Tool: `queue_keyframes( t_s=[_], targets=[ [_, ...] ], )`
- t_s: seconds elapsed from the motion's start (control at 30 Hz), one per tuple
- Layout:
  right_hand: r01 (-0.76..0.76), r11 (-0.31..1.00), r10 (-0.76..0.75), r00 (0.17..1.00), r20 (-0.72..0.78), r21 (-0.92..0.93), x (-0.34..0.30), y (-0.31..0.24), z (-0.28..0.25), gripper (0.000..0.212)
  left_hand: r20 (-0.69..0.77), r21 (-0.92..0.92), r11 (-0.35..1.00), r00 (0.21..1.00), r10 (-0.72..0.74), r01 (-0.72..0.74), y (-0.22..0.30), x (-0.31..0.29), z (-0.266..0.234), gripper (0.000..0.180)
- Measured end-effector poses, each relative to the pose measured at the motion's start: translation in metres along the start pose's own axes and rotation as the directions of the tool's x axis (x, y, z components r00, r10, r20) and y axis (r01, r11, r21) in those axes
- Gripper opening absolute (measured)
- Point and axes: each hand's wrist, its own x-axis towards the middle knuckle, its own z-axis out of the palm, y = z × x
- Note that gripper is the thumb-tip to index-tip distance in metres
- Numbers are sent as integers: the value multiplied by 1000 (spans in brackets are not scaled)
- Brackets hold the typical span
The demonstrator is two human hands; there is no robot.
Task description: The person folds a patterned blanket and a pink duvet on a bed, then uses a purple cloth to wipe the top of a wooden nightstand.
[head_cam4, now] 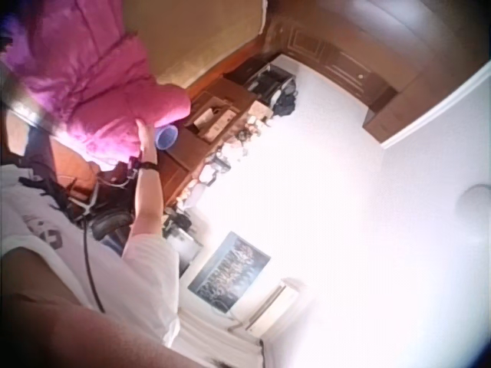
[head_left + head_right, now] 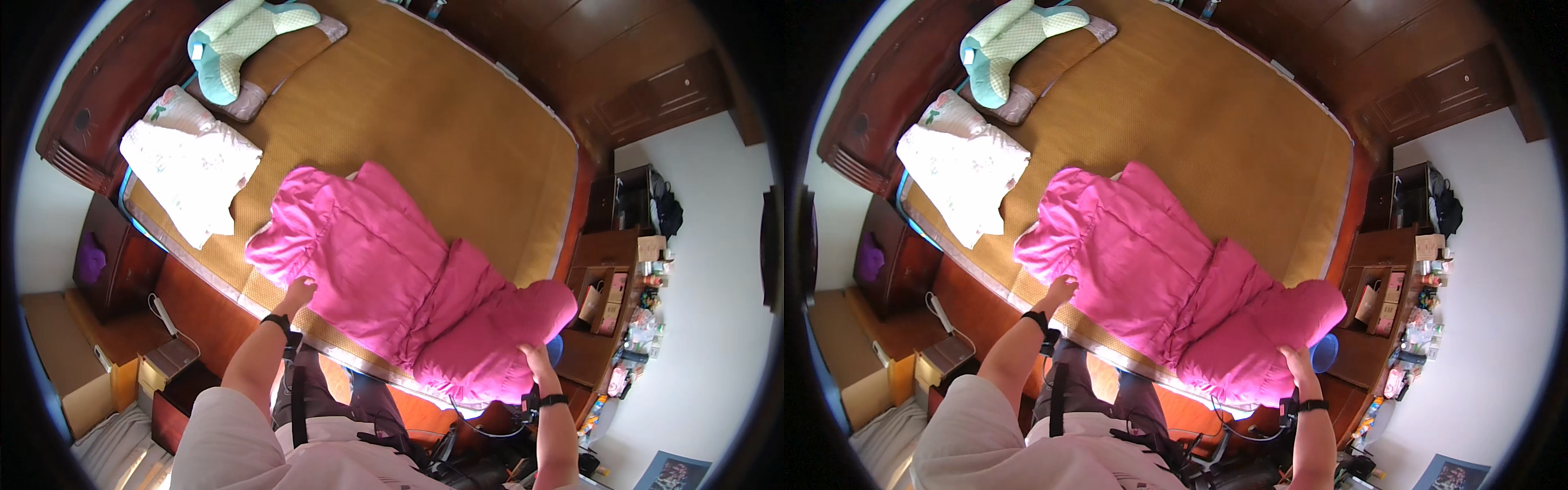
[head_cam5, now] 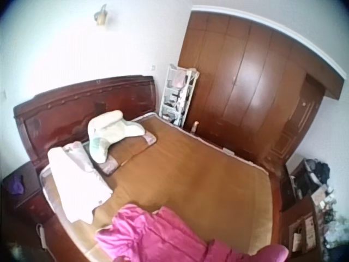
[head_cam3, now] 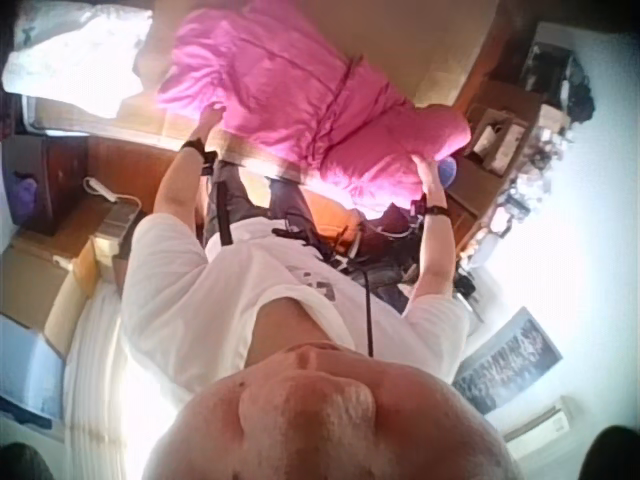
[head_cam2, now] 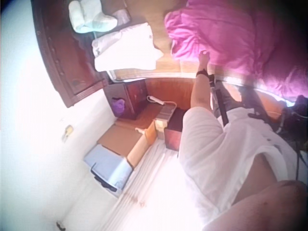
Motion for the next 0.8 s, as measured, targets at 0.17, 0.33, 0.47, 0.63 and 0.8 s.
queue_keyframes(
  t_s=[0.17,0.33,0.47,0.63,0.8],
  targets=[
    [175,978,-141,957,253,-116,-9,-143,147,49,51,-81,996,998,-32,36,-4,5,-76,40],
    [538,828,-435,794,424,-159,-26,-239,274,47,203,-255,967,977,65,-12,64,-30,-123,54],
    [283,958,-246,696,675,57,-23,-278,395,58,328,-336,931,944,-30,146,101,-42,-178,74],
    [519,853,-408,616,674,42,-19,-234,449,51,-43,-338,935,990,-134,112,-14,27,-240,92],
    [260,874,-48,887,459,-411,32,-89,380,54,16,-310,835,881,-473,454,21,-5,-230,81]
  ],
)
